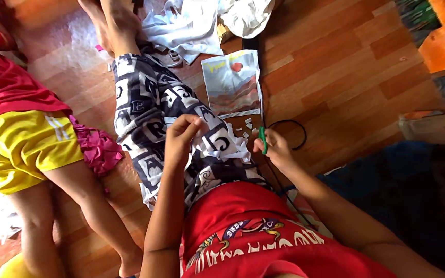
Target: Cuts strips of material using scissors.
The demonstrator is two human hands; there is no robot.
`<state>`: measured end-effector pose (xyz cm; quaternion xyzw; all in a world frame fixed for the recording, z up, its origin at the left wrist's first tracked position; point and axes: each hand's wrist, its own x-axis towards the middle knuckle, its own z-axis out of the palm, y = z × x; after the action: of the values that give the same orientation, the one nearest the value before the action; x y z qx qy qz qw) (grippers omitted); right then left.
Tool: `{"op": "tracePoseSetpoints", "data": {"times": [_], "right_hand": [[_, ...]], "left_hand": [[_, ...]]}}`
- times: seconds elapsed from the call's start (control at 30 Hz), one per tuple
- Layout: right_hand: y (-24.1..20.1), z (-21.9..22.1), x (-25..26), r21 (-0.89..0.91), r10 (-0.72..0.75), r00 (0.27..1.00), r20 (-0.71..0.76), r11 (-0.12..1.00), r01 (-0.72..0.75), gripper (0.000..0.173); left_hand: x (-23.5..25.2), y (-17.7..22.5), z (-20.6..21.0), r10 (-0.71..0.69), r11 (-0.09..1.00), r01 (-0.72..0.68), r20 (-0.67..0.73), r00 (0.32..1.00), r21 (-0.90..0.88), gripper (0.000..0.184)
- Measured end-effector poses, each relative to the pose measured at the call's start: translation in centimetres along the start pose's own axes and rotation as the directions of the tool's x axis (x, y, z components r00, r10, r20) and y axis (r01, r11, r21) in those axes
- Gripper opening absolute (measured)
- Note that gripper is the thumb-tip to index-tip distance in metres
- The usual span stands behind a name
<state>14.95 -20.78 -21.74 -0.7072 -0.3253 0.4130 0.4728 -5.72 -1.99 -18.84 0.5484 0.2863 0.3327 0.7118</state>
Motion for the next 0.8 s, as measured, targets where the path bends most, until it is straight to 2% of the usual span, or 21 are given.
{"op": "tracePoseSetpoints", "data": {"times": [0.1, 0.17, 0.27, 0.33, 0.43, 0.53, 0.63, 0.7, 0.77, 0.8], "right_hand": [[0.0, -0.4, 0.3, -0.226, -0.109, 0.994, -0.015, 0.969, 0.103, 0.046], [-0.3, -0.5, 0.3, -0.346, -0.21, 0.977, 0.027, 0.915, 0.206, 0.05], [-1.0, -0.3, 0.2, -0.401, -0.297, 0.953, 0.065, 0.866, 0.297, 0.051], [-1.9, -0.3, -0.1, -0.414, -0.288, 0.956, 0.061, 0.864, 0.287, 0.051], [-2.4, -0.2, -0.4, -0.439, -0.36, 0.929, 0.088, 0.823, 0.361, 0.051], [-2.7, 0.2, -0.7, -0.468, -0.434, 0.876, 0.211, 0.741, 0.48, 0.045], [-2.7, 1.0, -0.9, -0.443, -0.426, 0.829, 0.362, 0.704, 0.555, 0.04], [-2.7, 1.5, -1.0, -0.423, -0.398, 0.808, 0.434, 0.702, 0.573, 0.031], [-2.8, 1.8, -1.1, -0.412, -0.365, 0.794, 0.485, 0.706, 0.576, 0.022], [-2.8, 1.8, -1.2, -0.4, -0.348, 0.789, 0.506, 0.716, 0.572, 0.019]], "left_hand": [[-1.4, 2.1, -3.0, 0.139, 0.99, -0.139, -0.066, 0.988, 0.012, 0.019], [-2.2, 3.4, -4.8, 0.227, 0.974, -0.225, -0.109, 0.968, 0.032, 0.018], [-3.4, 5.2, -7.1, 0.335, 0.942, -0.329, -0.184, 0.924, 0.064, 0.019], [-4.0, 5.9, -8.4, 0.39, 0.92, -0.383, -0.229, 0.892, 0.079, 0.018], [-4.9, 6.1, -10.0, 0.416, 0.909, -0.408, -0.267, 0.869, 0.089, 0.015], [-6.5, 5.9, -10.9, 0.34, 0.94, -0.331, -0.265, 0.902, 0.079, 0.014], [-9.7, 6.1, -11.7, 0.094, 0.975, -0.058, -0.159, 0.983, 0.217, 0.02], [-11.6, 6.3, -12.6, -0.102, 0.87, 0.121, -0.066, 0.993, 0.478, 0.024], [-12.2, 6.7, -12.3, -0.244, 0.644, 0.208, -0.059, 0.968, 0.736, 0.024], [-12.2, 6.7, -12.0, -0.269, 0.554, 0.238, -0.099, 0.958, 0.798, 0.024]]}}
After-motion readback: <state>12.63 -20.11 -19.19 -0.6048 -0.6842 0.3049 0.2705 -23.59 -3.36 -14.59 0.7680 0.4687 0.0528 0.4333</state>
